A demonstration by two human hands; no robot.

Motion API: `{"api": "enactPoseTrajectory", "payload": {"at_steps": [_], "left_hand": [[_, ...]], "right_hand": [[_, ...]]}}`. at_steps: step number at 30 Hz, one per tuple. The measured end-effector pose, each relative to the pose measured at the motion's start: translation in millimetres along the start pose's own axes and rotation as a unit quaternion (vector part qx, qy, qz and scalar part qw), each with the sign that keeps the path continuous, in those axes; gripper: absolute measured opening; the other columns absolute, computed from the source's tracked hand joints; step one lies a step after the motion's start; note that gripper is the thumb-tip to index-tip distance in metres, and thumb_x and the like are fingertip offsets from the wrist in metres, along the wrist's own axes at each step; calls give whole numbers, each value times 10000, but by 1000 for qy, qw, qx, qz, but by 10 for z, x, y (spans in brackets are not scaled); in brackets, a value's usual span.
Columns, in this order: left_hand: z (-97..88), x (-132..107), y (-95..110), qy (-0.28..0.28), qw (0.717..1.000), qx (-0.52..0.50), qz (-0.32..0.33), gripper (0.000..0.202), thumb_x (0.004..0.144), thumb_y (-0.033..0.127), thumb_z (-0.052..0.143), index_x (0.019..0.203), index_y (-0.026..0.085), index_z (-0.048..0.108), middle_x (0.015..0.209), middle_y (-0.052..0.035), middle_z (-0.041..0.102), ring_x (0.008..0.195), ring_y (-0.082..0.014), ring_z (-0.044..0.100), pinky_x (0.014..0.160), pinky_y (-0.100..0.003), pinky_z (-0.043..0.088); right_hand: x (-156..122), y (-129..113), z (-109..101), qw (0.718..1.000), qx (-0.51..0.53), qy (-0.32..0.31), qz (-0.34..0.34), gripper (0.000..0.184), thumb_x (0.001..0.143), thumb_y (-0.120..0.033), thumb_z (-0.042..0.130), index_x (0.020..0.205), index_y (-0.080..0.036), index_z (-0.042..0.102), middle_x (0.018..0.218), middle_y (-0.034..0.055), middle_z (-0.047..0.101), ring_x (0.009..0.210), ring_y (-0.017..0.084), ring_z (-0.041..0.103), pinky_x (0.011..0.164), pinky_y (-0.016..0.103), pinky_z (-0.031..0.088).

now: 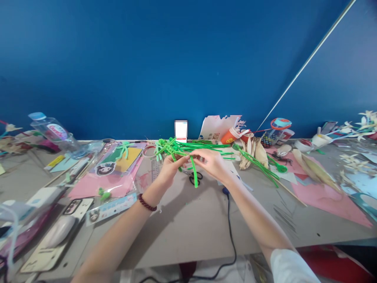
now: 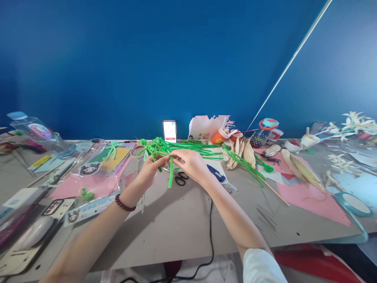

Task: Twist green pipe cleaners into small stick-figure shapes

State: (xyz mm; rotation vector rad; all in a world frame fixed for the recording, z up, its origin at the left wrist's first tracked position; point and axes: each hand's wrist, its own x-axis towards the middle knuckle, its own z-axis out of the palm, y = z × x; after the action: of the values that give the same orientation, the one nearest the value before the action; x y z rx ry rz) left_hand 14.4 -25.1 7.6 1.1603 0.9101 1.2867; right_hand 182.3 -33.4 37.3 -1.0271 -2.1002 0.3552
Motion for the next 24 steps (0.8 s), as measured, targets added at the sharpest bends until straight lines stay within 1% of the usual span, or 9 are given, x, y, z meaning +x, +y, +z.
{"api": "enactPoseTrajectory", "payload": {"at_steps": [5,7,10,13,17,19,20,22,24], "left_hand": [[-15,-1,-5,-24,1000,-14,9,230,676,381,691,644,156,660,616,-13,608,556,-102,527,554,-233,405],[-15,1,-8,-15,1000,-11,18,238,671,390,692,649,156,654,613,-6,601,545,-99,517,548,-233,402],[-14,13,-31,16,999,-3,33,246,634,385,722,641,152,641,582,5,582,527,-93,498,527,-229,390],[-23,29,-63,45,998,3,45,237,625,370,734,640,155,634,557,17,568,516,-89,487,509,-225,374],[-28,31,-79,58,995,7,79,207,629,341,741,669,166,639,563,26,569,515,-85,481,504,-218,375],[-22,25,-83,57,993,9,99,204,637,339,736,694,167,643,594,20,585,529,-89,492,516,-221,390],[-18,22,-87,52,993,14,109,208,645,345,730,707,166,643,608,15,593,537,-93,500,523,-224,398],[-10,13,-95,37,991,28,128,220,663,360,716,734,165,643,628,6,604,555,-104,518,535,-231,412],[-4,5,-98,22,989,40,139,218,686,364,699,753,164,641,645,0,615,573,-112,536,546,-233,423]], "right_hand": [[-6,68,49,1000,16,24,-11,217,863,-285,487,980,-250,666,959,52,680,879,215,613,763,323,456],[-12,95,71,999,22,35,-9,217,862,-295,489,969,-254,674,953,54,680,883,215,611,781,328,454],[-17,126,124,999,33,40,4,212,851,-315,504,949,-254,682,935,55,681,877,219,607,787,332,447],[-20,115,183,996,68,46,29,203,828,-346,535,918,-251,691,883,54,681,811,220,606,735,329,449],[-11,51,225,983,158,54,76,214,782,-386,594,836,-209,701,774,50,671,686,193,596,637,300,447],[2,40,233,964,232,47,125,232,741,-405,636,796,-188,697,748,49,671,673,185,606,604,286,451],[11,46,237,948,275,39,153,240,718,-411,658,769,-179,691,734,49,672,668,183,613,583,279,452],[29,76,244,908,363,15,208,248,675,-410,695,716,-166,676,706,50,676,647,175,624,541,260,447],[44,114,250,866,434,-11,246,247,643,-393,725,683,-157,664,695,50,682,622,158,624,518,242,439]]}}
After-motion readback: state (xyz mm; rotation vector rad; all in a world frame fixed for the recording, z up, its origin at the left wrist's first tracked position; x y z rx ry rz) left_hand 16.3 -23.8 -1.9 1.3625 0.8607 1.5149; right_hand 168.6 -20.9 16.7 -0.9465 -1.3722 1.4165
